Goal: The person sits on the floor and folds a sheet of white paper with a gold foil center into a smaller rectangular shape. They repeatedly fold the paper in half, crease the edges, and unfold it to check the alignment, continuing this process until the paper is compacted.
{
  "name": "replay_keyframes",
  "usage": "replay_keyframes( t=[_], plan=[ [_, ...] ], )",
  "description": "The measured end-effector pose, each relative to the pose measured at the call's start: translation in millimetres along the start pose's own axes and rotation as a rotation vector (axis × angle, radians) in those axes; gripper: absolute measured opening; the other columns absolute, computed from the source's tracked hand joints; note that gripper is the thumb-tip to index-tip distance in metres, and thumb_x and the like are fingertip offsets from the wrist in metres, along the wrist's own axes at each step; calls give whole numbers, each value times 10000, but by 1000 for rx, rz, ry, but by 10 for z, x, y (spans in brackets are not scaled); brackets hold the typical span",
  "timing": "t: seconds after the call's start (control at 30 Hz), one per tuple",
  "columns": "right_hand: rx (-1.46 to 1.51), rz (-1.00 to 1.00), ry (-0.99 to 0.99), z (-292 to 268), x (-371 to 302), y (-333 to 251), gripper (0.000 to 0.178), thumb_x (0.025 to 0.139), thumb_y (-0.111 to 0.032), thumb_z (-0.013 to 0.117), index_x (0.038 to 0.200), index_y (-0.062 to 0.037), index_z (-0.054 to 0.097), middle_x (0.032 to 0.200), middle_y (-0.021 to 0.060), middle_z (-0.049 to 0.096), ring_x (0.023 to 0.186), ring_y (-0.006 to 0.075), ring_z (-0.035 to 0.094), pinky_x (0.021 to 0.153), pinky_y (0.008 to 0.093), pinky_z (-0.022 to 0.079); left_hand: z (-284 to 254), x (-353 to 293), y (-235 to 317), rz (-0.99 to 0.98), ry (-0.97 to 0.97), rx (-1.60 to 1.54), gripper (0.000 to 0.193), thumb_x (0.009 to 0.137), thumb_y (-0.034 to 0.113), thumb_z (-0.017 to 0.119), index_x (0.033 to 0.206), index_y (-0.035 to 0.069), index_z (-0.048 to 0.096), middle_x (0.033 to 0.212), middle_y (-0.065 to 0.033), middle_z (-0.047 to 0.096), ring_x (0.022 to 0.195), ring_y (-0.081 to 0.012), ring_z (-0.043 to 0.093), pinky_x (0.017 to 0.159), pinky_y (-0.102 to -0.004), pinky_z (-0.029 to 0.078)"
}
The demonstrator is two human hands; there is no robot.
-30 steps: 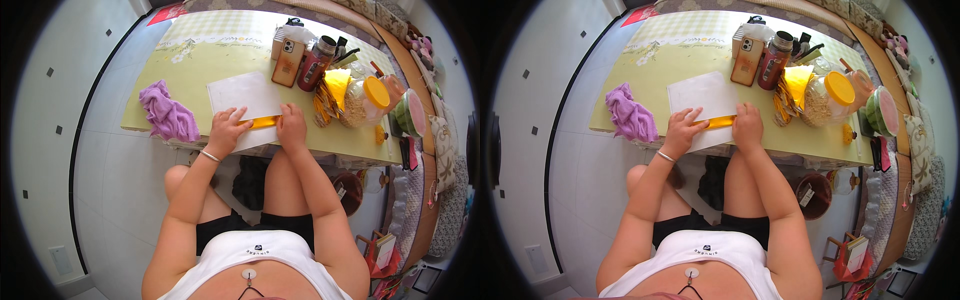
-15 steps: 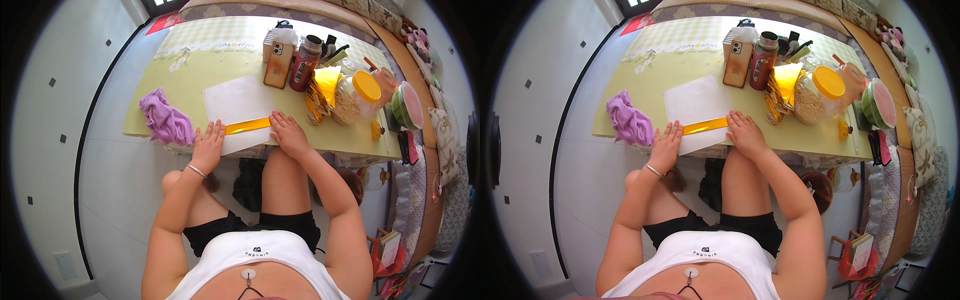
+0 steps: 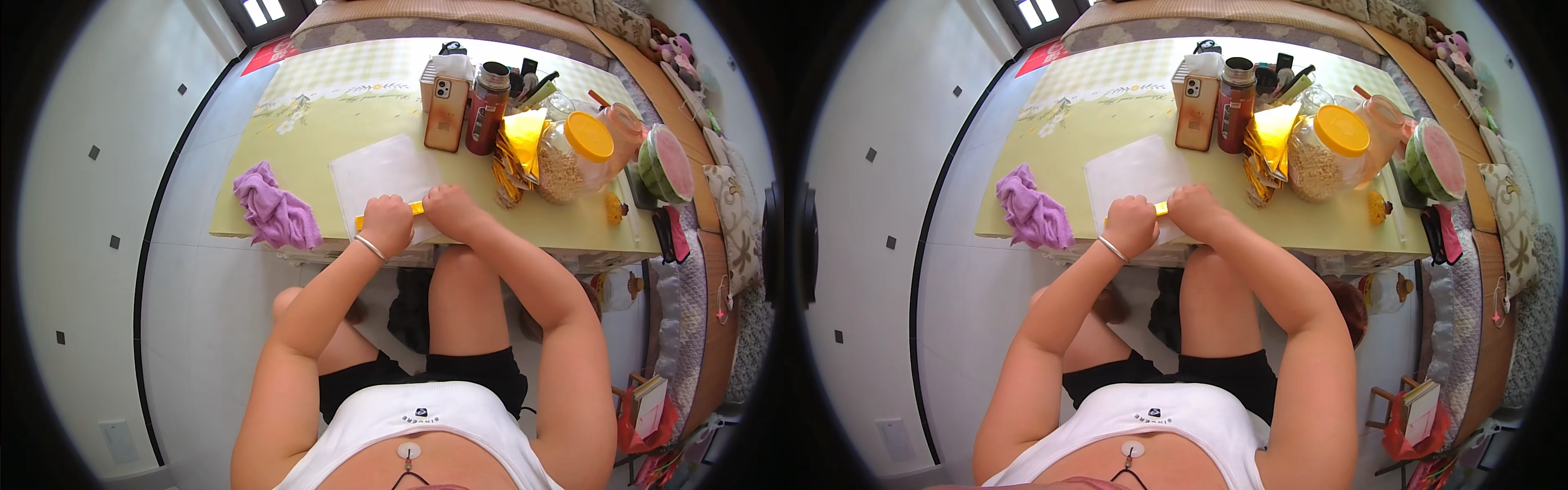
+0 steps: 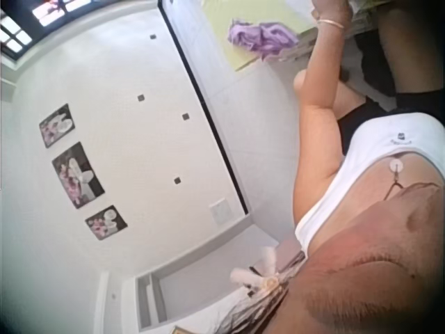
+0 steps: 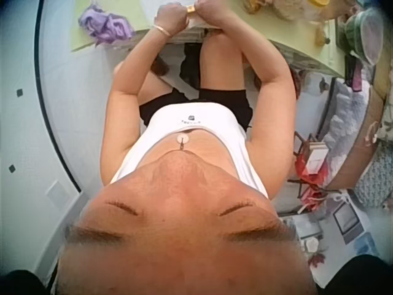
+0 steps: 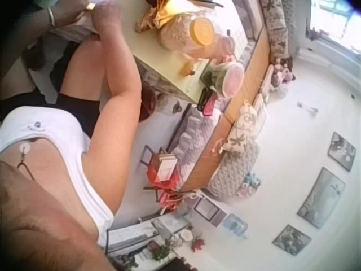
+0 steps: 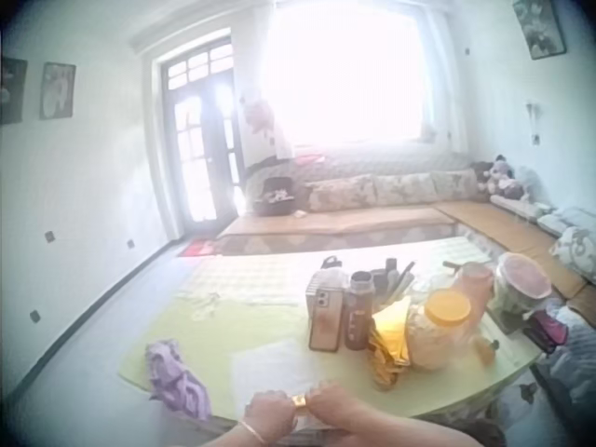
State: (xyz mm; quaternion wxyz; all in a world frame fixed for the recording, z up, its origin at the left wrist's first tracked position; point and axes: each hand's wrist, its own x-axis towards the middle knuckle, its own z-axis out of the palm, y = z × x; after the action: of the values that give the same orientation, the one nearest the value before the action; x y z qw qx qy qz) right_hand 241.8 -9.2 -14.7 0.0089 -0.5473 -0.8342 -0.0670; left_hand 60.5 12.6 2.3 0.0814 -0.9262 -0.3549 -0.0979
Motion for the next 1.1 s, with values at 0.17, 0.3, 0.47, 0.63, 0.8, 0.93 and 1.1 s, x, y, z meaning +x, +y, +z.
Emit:
replay_keyframes(
  t=[0.17, 0.3, 0.47, 0.63, 0.8, 0.93, 1.1],
  plan=[
    [298, 73, 189, -21, -11, 120, 214, 776, -87, 650, 987, -70, 683, 1015, 92, 680, 993, 297, 645, 841, 419, 526, 145, 68, -57, 12, 115, 49, 81, 750, 70, 614, 700, 98, 672, 727, -68, 636, 731, -266, 636, 644, -401, 502],
    [648, 148, 569, -295, -249, 128, 473, 742, -82, 737, 1211, -74, 668, 1326, 98, 624, 1272, 320, 545, 1048, 398, 459, -71, -11, -278, -144, 207, -499, 138, 786, -6, 637, 800, 85, 740, 884, -77, 723, 852, -261, 688, 735, -350, 547],
    [627, 75, 427, -235, -528, 301, 567, 738, -84, 778, 1287, -132, 645, 1475, 74, 525, 1395, 311, 436, 1150, 450, 364, 16, -83, -845, -157, 14, -1356, 178, 832, -119, 620, 857, -11, 759, 1012, -110, 742, 955, -182, 698, 899, -283, 554],
    [448, -128, 483, -81, -466, 137, 283, 748, -69, 730, 1021, -143, 726, 1229, 33, 697, 1238, 287, 594, 1099, 461, 426, 33, 82, -987, -114, -172, -1395, 243, 775, -127, 571, 857, -3, 763, 1131, -140, 726, 1176, -240, 629, 1020, -313, 486],
    [-16, -80, 493, -75, -431, -188, 75, 700, -151, 626, 695, -129, 554, 703, 11, 553, 673, 185, 593, 575, 334, 461, -435, -94, -823, 72, -10, -1074, 444, 635, -32, 458, 968, 20, 748, 1288, -145, 669, 1421, -358, 424, 1212, -485, 227],
    [-59, 80, 315, -129, -401, -453, 71, 693, -132, 640, 680, -125, 571, 704, 22, 570, 708, 202, 606, 589, 323, 463, -557, -421, -801, 44, 126, -950, 357, 740, 87, 584, 1059, 56, 740, 1344, -118, 637, 1414, -352, 433, 1218, -513, 187],
    [28, 20, 241, -326, -288, -559, 57, 671, -135, 675, 693, -90, 649, 818, 75, 627, 893, 257, 615, 758, 378, 487, -607, -559, -567, 88, 62, -766, 422, 761, 252, 794, 1122, 56, 698, 1333, -141, 630, 1363, -331, 493, 1175, -486, 291]
  ],
)
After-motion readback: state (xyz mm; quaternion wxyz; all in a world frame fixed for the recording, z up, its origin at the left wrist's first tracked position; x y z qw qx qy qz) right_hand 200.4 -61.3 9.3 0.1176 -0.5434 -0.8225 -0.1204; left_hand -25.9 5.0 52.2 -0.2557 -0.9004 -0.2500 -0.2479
